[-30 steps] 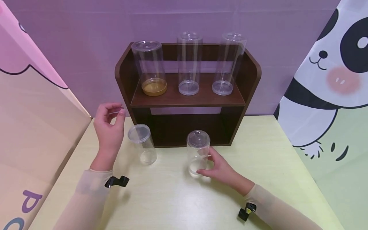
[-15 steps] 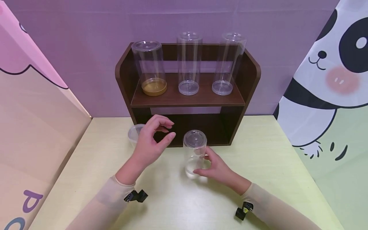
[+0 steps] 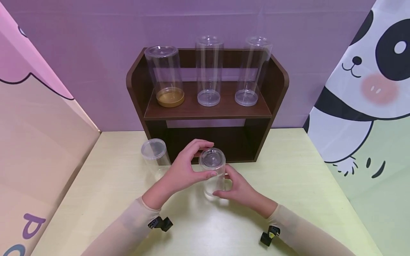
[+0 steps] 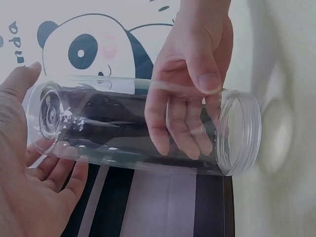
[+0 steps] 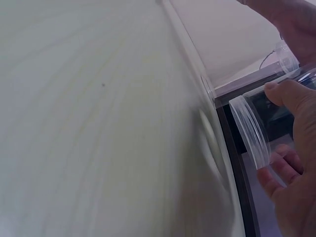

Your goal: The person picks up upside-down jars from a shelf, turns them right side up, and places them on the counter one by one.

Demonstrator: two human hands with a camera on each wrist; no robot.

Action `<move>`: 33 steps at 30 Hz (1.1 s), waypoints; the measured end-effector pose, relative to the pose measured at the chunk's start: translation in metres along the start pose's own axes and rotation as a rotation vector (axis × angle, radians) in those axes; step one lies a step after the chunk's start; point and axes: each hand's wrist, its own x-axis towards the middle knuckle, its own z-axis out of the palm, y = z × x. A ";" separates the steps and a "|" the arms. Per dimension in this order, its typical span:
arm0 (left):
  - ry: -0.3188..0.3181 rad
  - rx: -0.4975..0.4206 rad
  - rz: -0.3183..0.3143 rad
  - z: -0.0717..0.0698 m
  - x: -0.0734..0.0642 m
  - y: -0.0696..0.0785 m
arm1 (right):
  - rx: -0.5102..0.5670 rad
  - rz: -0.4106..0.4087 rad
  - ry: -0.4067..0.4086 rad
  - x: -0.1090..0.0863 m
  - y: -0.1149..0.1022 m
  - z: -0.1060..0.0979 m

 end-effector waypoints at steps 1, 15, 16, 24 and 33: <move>-0.002 0.011 -0.005 0.001 0.000 0.000 | -0.006 -0.005 -0.002 0.000 -0.001 0.000; -0.013 0.097 -0.080 -0.021 -0.009 -0.002 | -0.114 -0.109 -0.048 0.002 -0.003 -0.020; -0.015 0.105 -0.090 -0.024 -0.011 -0.003 | -0.119 -0.118 -0.054 0.002 -0.002 -0.024; -0.028 0.096 -0.161 -0.039 -0.029 -0.013 | -0.134 -0.159 -0.065 0.003 -0.009 -0.051; -0.099 0.030 -0.202 -0.035 -0.047 -0.029 | -0.090 -0.179 -0.040 0.005 -0.018 -0.077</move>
